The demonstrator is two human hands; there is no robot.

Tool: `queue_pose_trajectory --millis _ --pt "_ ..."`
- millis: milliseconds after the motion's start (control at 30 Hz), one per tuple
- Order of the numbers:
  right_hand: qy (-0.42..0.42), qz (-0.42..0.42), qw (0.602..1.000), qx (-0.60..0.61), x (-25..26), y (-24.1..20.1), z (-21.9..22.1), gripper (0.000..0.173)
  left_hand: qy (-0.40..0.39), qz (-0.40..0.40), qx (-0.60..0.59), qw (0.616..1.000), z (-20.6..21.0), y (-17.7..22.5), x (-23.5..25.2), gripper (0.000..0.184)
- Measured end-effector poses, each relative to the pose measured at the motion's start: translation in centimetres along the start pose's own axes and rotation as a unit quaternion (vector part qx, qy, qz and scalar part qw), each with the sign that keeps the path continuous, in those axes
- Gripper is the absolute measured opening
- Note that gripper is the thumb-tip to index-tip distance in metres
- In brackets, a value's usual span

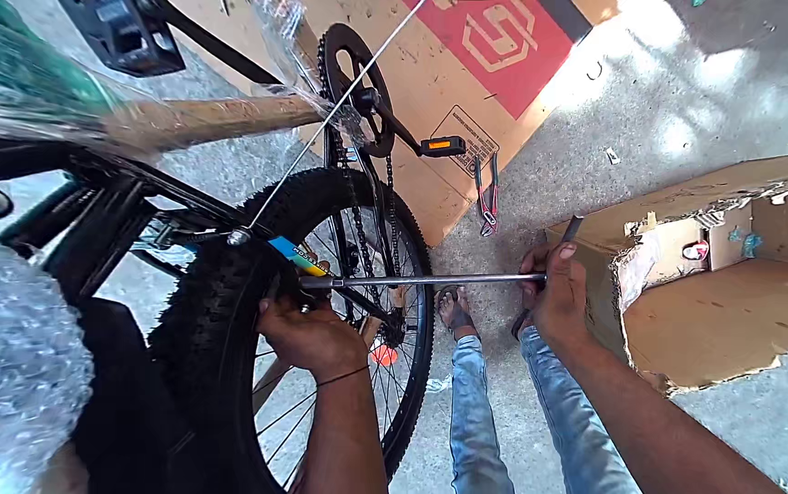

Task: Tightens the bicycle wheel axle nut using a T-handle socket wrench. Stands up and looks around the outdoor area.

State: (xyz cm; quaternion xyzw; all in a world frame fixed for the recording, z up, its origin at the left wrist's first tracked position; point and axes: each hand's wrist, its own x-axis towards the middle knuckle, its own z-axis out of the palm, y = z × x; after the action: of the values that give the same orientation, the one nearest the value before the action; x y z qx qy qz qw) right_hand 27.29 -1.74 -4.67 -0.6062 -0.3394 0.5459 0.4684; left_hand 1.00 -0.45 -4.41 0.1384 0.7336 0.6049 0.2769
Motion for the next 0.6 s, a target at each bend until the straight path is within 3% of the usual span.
queue_pose_trajectory --millis 133,200,300,367,433,500,533,600 --pt "0.005 0.041 0.999 0.032 0.2 -0.4 0.0 0.06 0.033 -0.004 0.026 0.999 0.6 0.2 0.0 0.044" --pt "0.021 0.161 0.985 0.055 0.0 -0.9 0.2 0.062 0.06 -0.005 0.023 0.998 0.6 0.0 0.0 0.039" --pt "0.016 0.392 0.917 0.076 0.5 -2.8 0.1 0.066 0.049 -0.018 0.027 0.998 0.1 0.2 -0.4 0.042" --pt "0.023 0.444 0.894 0.054 1.5 -4.0 0.3 0.07 0.044 -0.019 0.023 0.999 0.6 0.3 -0.4 0.043" --pt "0.053 0.394 0.917 -0.025 1.0 -4.4 0.8 0.066 0.03 -0.028 0.016 0.999 0.3 0.5 -0.5 0.045" --pt "0.016 0.29 0.952 -0.098 0.0 -4.2 0.3 0.046 -0.001 -0.039 -0.001 0.999 -0.3 0.6 -0.4 0.046" --pt "-0.029 0.218 0.966 -0.134 -0.4 -4.1 -0.3 0.049 -0.015 -0.043 -0.011 0.999 -0.4 0.6 -0.2 0.047" --pt "-0.128 0.059 0.972 -0.19 -0.7 -3.6 -2.0 0.086 -0.033 -0.045 -0.018 0.998 -0.7 0.6 -0.1 0.048"
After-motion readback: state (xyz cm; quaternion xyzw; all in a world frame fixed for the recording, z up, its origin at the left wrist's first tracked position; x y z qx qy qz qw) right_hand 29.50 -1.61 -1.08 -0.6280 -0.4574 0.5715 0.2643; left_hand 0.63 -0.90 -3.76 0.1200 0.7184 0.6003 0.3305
